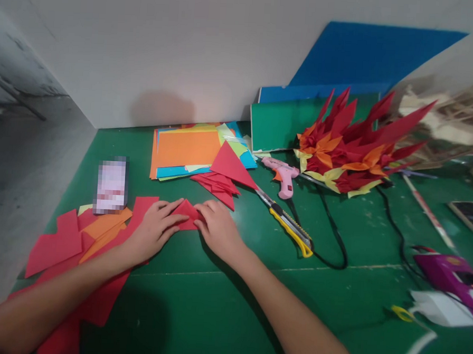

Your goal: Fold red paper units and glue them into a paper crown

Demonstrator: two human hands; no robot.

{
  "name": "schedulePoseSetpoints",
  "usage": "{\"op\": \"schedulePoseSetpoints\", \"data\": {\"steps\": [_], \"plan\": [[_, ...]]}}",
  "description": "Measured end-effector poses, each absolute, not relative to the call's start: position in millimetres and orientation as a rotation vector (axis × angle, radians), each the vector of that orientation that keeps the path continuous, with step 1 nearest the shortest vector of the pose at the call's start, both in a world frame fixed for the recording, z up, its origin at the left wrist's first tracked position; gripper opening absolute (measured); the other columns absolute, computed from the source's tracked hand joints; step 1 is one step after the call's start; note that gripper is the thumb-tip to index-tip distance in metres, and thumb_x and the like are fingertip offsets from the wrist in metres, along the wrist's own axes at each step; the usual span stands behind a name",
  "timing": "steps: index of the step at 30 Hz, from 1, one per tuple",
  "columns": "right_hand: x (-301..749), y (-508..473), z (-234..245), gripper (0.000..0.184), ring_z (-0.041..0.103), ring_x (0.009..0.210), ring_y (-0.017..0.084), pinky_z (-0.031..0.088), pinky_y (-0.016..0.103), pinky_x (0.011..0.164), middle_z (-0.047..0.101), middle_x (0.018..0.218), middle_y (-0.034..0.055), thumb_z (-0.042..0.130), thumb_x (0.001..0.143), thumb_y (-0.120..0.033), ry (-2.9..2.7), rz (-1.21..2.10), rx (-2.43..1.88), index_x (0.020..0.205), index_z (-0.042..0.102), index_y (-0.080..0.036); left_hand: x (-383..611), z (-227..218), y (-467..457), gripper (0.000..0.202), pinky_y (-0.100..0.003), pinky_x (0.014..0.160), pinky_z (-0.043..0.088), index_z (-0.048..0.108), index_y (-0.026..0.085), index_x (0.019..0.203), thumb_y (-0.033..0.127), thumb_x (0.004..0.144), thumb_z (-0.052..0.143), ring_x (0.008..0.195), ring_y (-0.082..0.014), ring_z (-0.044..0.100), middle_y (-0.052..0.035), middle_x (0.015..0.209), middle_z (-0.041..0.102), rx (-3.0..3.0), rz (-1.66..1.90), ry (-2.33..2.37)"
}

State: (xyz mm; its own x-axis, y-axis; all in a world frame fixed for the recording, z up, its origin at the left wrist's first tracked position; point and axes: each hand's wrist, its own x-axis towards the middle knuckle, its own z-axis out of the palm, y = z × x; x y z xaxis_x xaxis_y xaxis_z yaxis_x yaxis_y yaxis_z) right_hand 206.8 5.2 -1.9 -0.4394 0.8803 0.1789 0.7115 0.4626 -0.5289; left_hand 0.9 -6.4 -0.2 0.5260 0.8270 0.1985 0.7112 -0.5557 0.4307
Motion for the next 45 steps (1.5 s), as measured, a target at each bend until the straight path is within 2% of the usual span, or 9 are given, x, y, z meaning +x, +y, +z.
{"op": "schedulePoseSetpoints", "data": {"steps": [7, 10, 17, 23, 28, 32, 35, 38, 45], "plan": [[208.0, 3.1, -0.9, 0.029, 0.054, 0.103, 0.026, 0.046, 0.044, 0.089, 0.059, 0.109, 0.0114, 0.052, 0.087, -0.019, -2.230, 0.590, -1.287, 0.116, 0.056, -0.021, 0.3, 0.4, -4.9, 0.030, -0.046, 0.095, 0.046, 0.060, 0.020, 0.112, 0.012, 0.093, 0.039, 0.116, -0.0244, 0.048, -0.0117, 0.122, 0.054, 2.492, 0.629, 1.059], [205.1, 1.5, 0.3, 0.037, 0.052, 0.106, 0.028, 0.045, 0.046, 0.091, 0.057, 0.113, 0.0133, 0.053, 0.086, -0.023, -2.238, 0.566, -1.327, 0.123, 0.053, -0.019, 2.9, 5.3, -5.9, 0.030, -0.046, 0.097, 0.046, 0.059, 0.021, 0.113, 0.011, 0.093, 0.039, 0.121, -0.0246, 0.047, -0.0119, 0.128, 0.049, 2.467, 0.664, 1.037], [199.7, -2.0, -1.0, 0.028, 0.053, 0.106, 0.029, 0.042, 0.050, 0.091, 0.060, 0.112, 0.0118, 0.060, 0.082, -0.025, -2.075, 0.747, -1.329, 0.109, 0.057, -0.021, 1.8, 7.3, -8.0, 0.028, -0.046, 0.104, 0.042, 0.055, 0.021, 0.112, 0.009, 0.087, 0.048, 0.130, -0.0255, 0.041, -0.0123, 0.143, 0.034, 2.221, 0.758, 1.155], [196.9, -4.0, 3.4, 0.025, 0.063, 0.082, 0.018, 0.052, 0.031, 0.070, 0.065, 0.091, 0.0041, 0.057, 0.085, -0.031, -1.653, 1.210, -1.179, 0.108, 0.057, -0.023, 0.1, 2.5, -8.8, 0.026, -0.035, 0.091, 0.051, 0.056, 0.022, 0.108, 0.009, 0.086, 0.051, 0.101, -0.0178, 0.062, -0.0054, 0.108, 0.065, 2.038, 0.833, 1.102], [196.9, -1.6, 9.8, 0.014, 0.063, 0.079, 0.018, 0.051, 0.033, 0.076, 0.068, 0.083, 0.0038, 0.060, 0.083, -0.031, -1.658, 1.038, -1.165, 0.075, 0.066, -0.021, 4.0, 5.9, -14.7, 0.020, -0.029, 0.086, 0.052, 0.058, 0.022, 0.104, 0.015, 0.086, 0.053, 0.096, -0.0160, 0.065, -0.0037, 0.105, 0.068, 1.944, 0.853, 1.078], [196.5, -2.4, 14.0, 0.011, 0.064, 0.074, 0.017, 0.052, 0.031, 0.071, 0.069, 0.079, 0.0032, 0.062, 0.081, -0.028, -1.642, 0.984, -1.123, 0.073, 0.068, -0.022, 5.3, 7.7, -16.7, 0.026, -0.026, 0.075, 0.055, 0.055, 0.022, 0.110, 0.028, 0.085, 0.060, 0.085, -0.0155, 0.069, -0.0021, 0.094, 0.071, 1.669, 0.863, 1.179], [195.8, -4.2, 15.6, 0.010, 0.064, 0.072, 0.017, 0.053, 0.032, 0.069, 0.069, 0.078, 0.0031, 0.064, 0.080, -0.028, -1.632, 0.944, -1.130, 0.072, 0.069, -0.022, 5.0, 10.5, -15.2, 0.019, -0.024, 0.070, 0.055, 0.064, 0.021, 0.102, 0.031, 0.086, 0.058, 0.079, -0.0155, 0.070, -0.0014, 0.089, 0.074, 1.690, 0.808, 1.226], [195.2, -5.1, 15.8, 0.010, 0.064, 0.071, 0.017, 0.053, 0.032, 0.069, 0.069, 0.077, 0.0029, 0.066, 0.078, -0.028, -1.623, 0.941, -1.135, 0.071, 0.069, -0.022, 4.4, 13.2, -14.1, 0.017, -0.024, 0.072, 0.055, 0.070, 0.021, 0.092, 0.029, 0.087, 0.056, 0.079, -0.0159, 0.070, -0.0014, 0.090, 0.075, 1.801, 0.805, 1.259], [194.6, -4.4, 14.8, 0.010, 0.064, 0.069, 0.016, 0.052, 0.031, 0.065, 0.069, 0.074, 0.0022, 0.067, 0.077, -0.027, -1.602, 0.986, -1.130, 0.068, 0.068, -0.022, 4.1, 12.8, -14.5, 0.020, -0.025, 0.073, 0.055, 0.073, 0.024, 0.095, 0.027, 0.088, 0.055, 0.082, -0.0168, 0.071, -0.0001, 0.093, 0.075, 1.815, 0.810, 1.246]]}}
